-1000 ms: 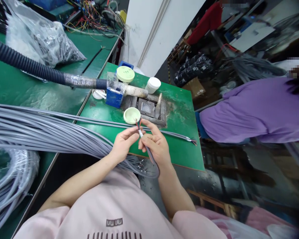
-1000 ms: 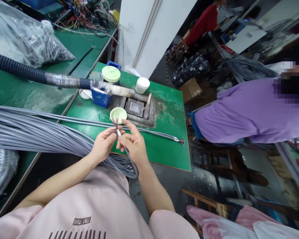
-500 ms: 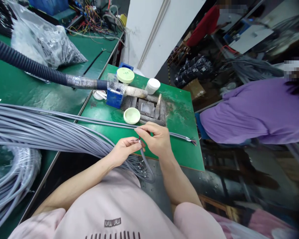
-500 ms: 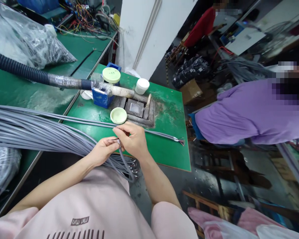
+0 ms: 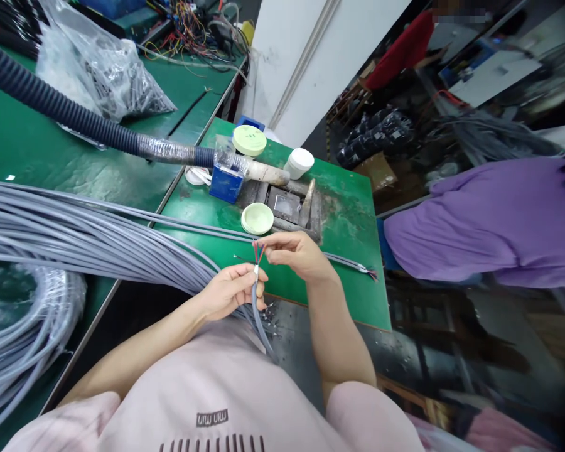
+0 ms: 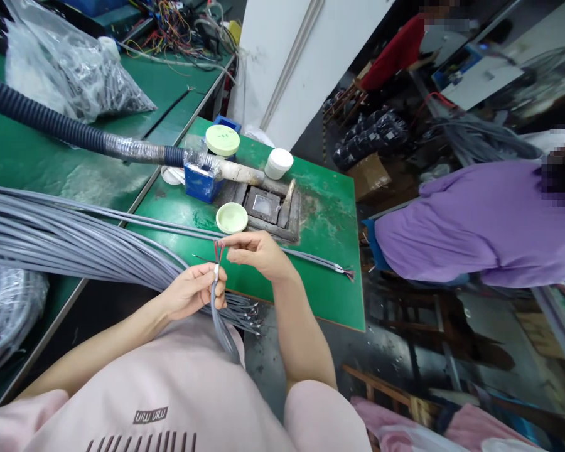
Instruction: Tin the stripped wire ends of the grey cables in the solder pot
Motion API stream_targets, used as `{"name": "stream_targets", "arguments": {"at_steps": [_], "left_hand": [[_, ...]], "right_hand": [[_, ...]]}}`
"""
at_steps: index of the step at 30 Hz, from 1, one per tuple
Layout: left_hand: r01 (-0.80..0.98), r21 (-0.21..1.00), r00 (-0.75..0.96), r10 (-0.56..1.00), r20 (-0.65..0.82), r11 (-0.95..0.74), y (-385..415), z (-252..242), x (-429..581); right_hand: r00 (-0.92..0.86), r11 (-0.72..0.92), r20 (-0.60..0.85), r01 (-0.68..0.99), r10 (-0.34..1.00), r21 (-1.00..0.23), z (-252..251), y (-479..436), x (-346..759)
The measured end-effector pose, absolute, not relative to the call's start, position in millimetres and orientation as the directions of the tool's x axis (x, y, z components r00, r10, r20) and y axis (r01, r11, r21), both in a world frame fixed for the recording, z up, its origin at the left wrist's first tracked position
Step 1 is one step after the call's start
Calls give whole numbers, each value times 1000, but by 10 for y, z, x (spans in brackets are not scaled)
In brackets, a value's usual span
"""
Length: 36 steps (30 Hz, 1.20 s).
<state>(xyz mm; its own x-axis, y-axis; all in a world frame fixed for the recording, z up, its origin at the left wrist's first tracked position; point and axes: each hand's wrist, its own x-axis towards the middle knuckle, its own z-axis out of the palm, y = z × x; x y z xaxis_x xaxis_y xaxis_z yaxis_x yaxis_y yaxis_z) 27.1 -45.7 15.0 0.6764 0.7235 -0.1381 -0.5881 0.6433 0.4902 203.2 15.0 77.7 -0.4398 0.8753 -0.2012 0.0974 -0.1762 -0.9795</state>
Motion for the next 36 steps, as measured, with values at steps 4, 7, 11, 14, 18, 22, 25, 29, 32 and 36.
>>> {"name": "stream_targets", "arguments": {"at_steps": [4, 7, 11, 14, 18, 22, 25, 29, 32, 36], "left_hand": [[-595, 482, 683, 721, -119, 643, -463, 144, 262], [-598, 480, 682, 722, -114, 641, -465, 132, 248], [-595, 462, 691, 712, -125, 658, -459, 115, 238], [-596, 457, 695, 709, -118, 660, -452, 110, 238], [-627, 432, 677, 728, -109, 648, -418, 111, 225], [-690, 384, 611, 778, -147, 614, -335, 121, 179], [-734, 363, 540, 818, -199, 573, -251, 145, 160], [-749, 404, 471, 851, -231, 525, -162, 207, 219], [-718, 509, 442, 876, -195, 475, -156, 266, 271], [-469, 851, 297, 950, -100, 236, -233, 310, 219]], "right_hand": [[-463, -249, -213, -18, 860, -968, 715, 169, 1843], [-435, -247, -177, -109, 883, -963, 654, 176, 1746], [-477, -225, -136, -134, 868, -965, 619, 174, 1726], [-505, -220, -133, -118, 853, -968, 609, 192, 1726], [-380, -184, -111, -160, 918, -970, 520, 197, 1700], [-159, 41, 40, 2, 986, -999, 408, 79, 1729], [-154, 429, 400, 325, 903, -843, 405, -87, 1786], [-485, 750, 574, 472, 660, -464, 461, -233, 1831], [-495, 794, 633, 485, 595, -367, 509, -197, 1870], [-254, 693, 693, 541, 675, -477, 616, -9, 1984]]}}
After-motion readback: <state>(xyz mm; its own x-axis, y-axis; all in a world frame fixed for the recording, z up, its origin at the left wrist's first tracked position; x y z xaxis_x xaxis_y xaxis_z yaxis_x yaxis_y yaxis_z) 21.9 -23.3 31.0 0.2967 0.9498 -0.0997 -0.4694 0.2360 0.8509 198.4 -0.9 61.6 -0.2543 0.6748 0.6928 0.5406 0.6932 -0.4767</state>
